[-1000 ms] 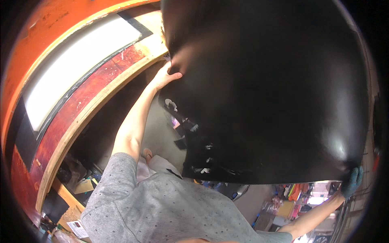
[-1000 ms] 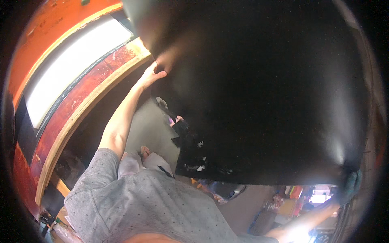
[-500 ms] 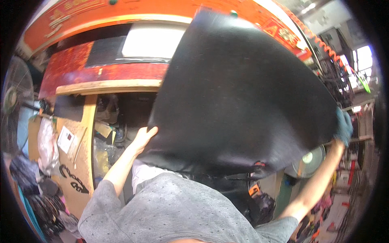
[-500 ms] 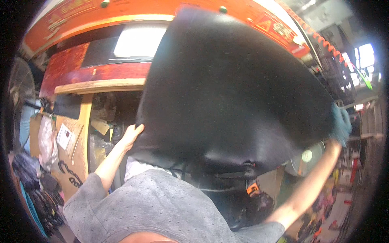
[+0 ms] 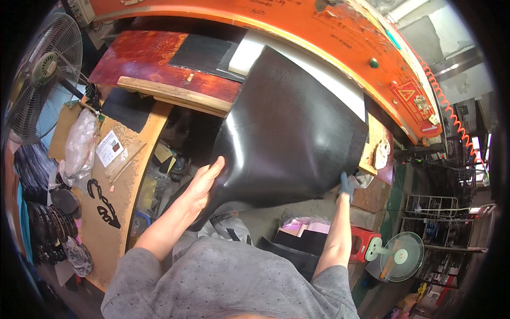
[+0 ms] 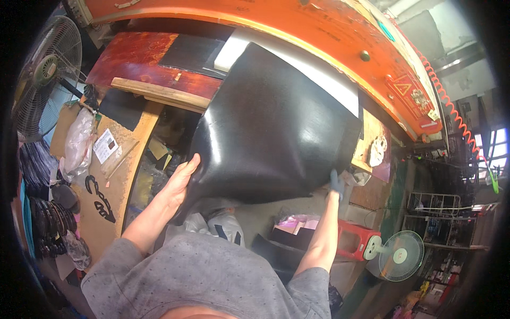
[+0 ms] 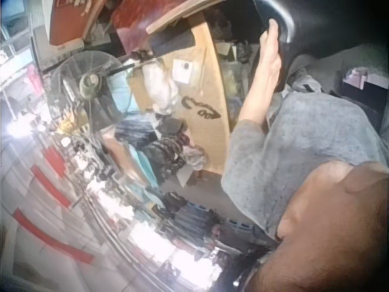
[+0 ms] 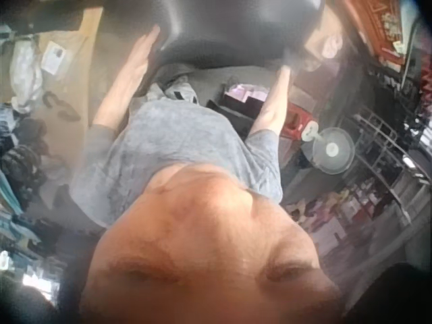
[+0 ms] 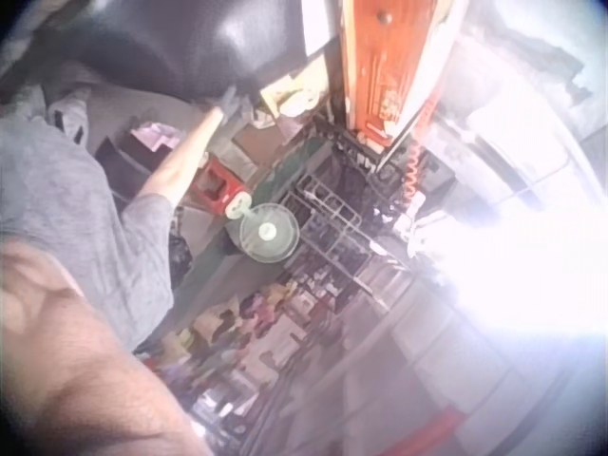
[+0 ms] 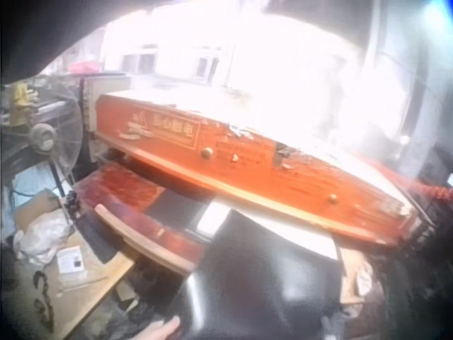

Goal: The person operates a hydraulic die-cutting machine to cut shapes from black material. They place a white board and a black sheet on the machine bed, lower the press, then remove the cut pieces and discard the offcuts.

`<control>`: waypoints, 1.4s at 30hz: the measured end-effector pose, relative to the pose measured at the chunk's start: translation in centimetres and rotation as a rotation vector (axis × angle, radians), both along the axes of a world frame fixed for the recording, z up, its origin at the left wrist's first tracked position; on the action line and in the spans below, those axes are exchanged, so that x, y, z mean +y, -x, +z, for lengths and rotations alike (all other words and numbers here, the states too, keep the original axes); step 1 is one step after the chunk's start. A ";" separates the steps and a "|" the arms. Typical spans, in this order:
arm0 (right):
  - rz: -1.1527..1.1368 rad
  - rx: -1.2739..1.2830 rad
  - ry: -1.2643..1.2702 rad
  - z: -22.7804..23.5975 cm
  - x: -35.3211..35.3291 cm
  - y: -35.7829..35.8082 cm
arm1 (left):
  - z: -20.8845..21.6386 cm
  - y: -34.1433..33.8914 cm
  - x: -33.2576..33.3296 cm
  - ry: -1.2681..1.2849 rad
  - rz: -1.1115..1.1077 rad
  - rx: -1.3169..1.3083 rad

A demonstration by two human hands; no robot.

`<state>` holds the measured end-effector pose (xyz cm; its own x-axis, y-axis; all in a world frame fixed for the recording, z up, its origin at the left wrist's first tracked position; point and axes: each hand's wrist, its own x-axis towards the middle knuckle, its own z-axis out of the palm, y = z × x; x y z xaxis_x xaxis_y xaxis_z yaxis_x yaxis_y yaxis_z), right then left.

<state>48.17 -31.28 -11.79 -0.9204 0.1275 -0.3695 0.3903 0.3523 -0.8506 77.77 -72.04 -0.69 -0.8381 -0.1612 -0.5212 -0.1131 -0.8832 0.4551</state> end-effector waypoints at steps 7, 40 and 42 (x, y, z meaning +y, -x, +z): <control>-0.559 -0.074 0.520 -7.5 1.9 -7.7 | 0.8 3.9 -3.7 -0.279 -0.094 0.021; 0.017 0.203 0.096 6.6 -9.4 29.3 | 1.0 30.6 -16.8 1.385 0.420 -0.048; -0.055 0.437 -0.054 6.2 -12.3 33.3 | -0.5 33.5 -18.5 1.491 0.348 -0.349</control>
<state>14.88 -43.57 -5.63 -0.9800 0.1893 0.0618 0.0172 0.3897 -0.9208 44.29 -90.59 -1.22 -0.5287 -0.8396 0.1252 -0.2891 0.3168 0.9034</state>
